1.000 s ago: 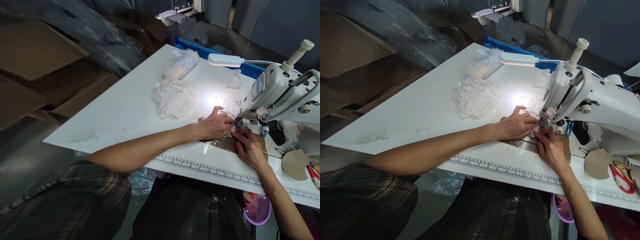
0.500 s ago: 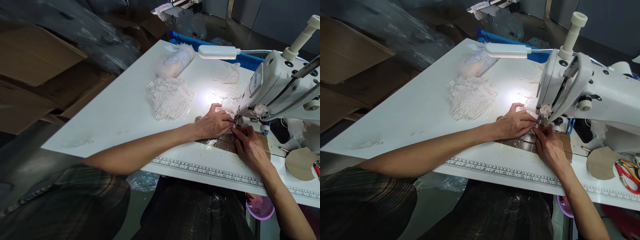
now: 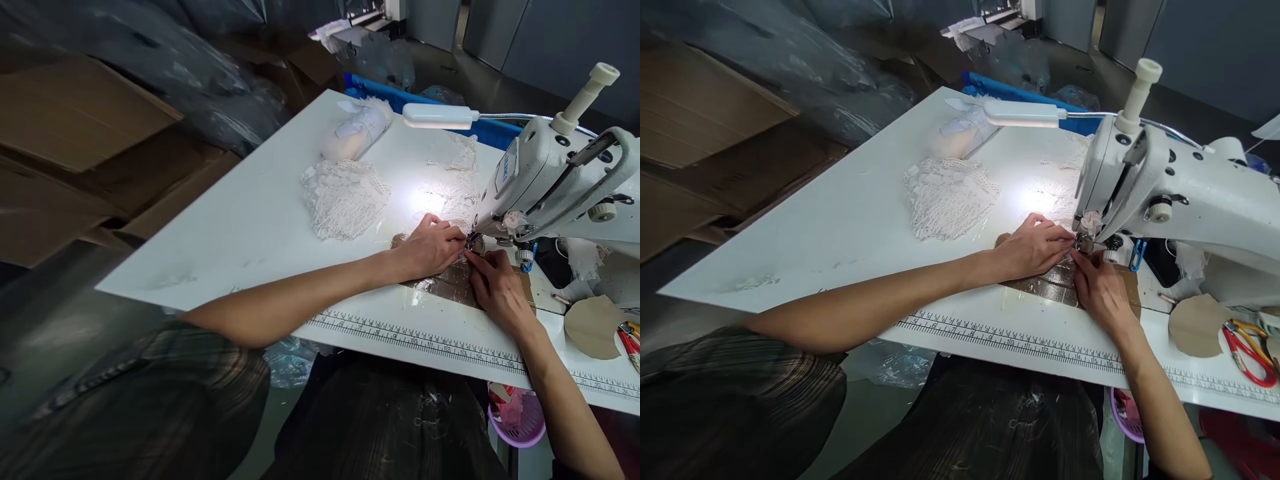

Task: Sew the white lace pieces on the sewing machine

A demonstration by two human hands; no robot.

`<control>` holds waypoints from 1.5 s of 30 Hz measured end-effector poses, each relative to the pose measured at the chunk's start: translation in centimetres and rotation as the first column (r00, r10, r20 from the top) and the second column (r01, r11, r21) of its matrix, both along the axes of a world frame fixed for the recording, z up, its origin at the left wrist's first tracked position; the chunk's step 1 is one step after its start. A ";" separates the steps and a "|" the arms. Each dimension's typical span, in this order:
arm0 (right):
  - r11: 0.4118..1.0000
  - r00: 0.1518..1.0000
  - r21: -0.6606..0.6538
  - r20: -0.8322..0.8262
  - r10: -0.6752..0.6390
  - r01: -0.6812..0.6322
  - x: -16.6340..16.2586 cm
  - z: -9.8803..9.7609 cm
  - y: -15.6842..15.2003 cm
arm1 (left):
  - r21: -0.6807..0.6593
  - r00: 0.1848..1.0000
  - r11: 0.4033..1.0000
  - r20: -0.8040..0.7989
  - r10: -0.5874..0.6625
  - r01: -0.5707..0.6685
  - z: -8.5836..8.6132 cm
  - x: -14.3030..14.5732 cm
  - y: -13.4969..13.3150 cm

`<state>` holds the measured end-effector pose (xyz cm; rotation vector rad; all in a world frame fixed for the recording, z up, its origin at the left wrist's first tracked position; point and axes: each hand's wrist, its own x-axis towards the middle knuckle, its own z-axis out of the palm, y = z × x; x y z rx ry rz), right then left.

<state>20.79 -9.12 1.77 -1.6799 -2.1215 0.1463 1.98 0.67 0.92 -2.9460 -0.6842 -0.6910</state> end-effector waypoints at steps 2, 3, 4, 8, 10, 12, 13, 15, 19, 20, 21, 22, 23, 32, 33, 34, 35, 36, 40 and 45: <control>0.998 0.989 0.029 -0.137 -0.049 0.054 0.4 0.1 0.0 | 0.011 1.000 1.000 -0.009 0.009 -0.009 0.0 0.1 -0.2; 0.995 0.975 0.024 -0.203 -0.093 0.100 0.5 0.1 -0.1 | 0.017 1.000 1.000 -0.005 0.009 -0.009 0.0 0.2 -0.2; 0.989 0.955 0.003 -0.259 -0.145 0.151 0.6 0.1 -0.1 | 0.022 1.000 1.000 0.004 0.006 -0.006 -0.1 0.2 -0.2; 0.962 0.886 -0.109 -0.375 -0.273 0.251 0.8 0.0 -0.1 | 0.054 0.998 0.998 0.064 -0.015 0.012 0.2 -0.3 0.3; 0.956 0.865 -0.145 -0.408 -0.292 0.254 0.9 0.1 0.0 | 0.065 0.996 0.997 0.075 -0.045 0.040 0.6 -0.6 0.8; 0.950 0.864 -0.193 -0.401 -0.303 0.244 1.1 0.4 0.1 | 0.044 0.993 0.994 0.066 -0.100 0.097 1.0 -0.9 1.3; 0.948 0.876 -0.218 -0.379 -0.300 0.230 1.2 0.7 0.2 | 0.025 0.989 0.991 0.058 -0.133 0.132 1.1 -0.9 1.4; 0.948 0.912 -0.257 -0.313 -0.264 0.186 1.3 1.5 0.5 | -0.010 0.980 0.981 0.035 -0.194 0.194 1.3 -0.9 1.6; 0.958 0.965 -0.274 -0.220 -0.145 0.082 1.4 2.9 1.0 | -0.016 0.971 0.970 -0.001 -0.241 0.241 1.4 -0.8 1.4; 0.960 0.969 -0.269 -0.208 -0.133 0.074 1.3 3.0 1.0 | -0.013 0.970 0.970 0.001 -0.244 0.244 1.3 -0.8 1.3; 0.962 0.971 -0.263 -0.201 -0.133 0.078 1.3 3.0 1.1 | -0.013 0.969 0.969 0.002 -0.249 0.249 1.3 -0.9 1.3; 0.963 0.969 -0.252 -0.199 -0.147 0.094 1.2 2.8 1.1 | -0.016 0.967 0.967 0.002 -0.255 0.255 1.2 -0.9 1.2; 0.965 0.965 -0.235 -0.201 -0.169 0.120 1.1 2.5 1.0 | -0.022 0.966 0.965 -0.001 -0.260 0.260 1.1 -1.0 1.2; 0.986 0.959 -0.033 -0.231 -0.166 0.163 1.1 0.2 0.3 | -0.010 0.948 0.948 0.017 -0.318 0.318 0.5 -1.3 1.6; 0.987 0.959 -0.017 -0.234 -0.157 0.158 1.1 0.1 0.3 | 0.001 0.943 0.944 0.033 -0.331 0.331 0.5 -1.3 1.7; 0.988 0.960 -0.002 -0.235 -0.151 0.155 1.2 -0.1 0.3 | 0.010 0.939 0.941 0.050 -0.340 0.340 0.4 -1.3 1.8; 0.988 0.961 0.011 -0.234 -0.147 0.154 1.2 -0.2 0.3 | 0.018 0.937 0.939 0.066 -0.344 0.344 0.4 -1.3 1.8; 0.988 0.963 0.018 -0.229 -0.145 0.154 1.2 -0.4 0.3 | 0.022 0.935 0.939 0.078 -0.345 0.344 0.3 -1.4 1.8; 0.988 0.972 0.024 -0.188 -0.143 0.150 1.1 -0.6 0.1 | 0.017 0.942 0.945 0.071 -0.327 0.327 0.2 -1.4 1.8; 0.998 0.994 0.016 -0.101 -0.051 0.052 1.0 -0.3 -0.2 | 0.008 0.946 0.948 0.057 -0.318 0.318 0.1 -1.3 1.8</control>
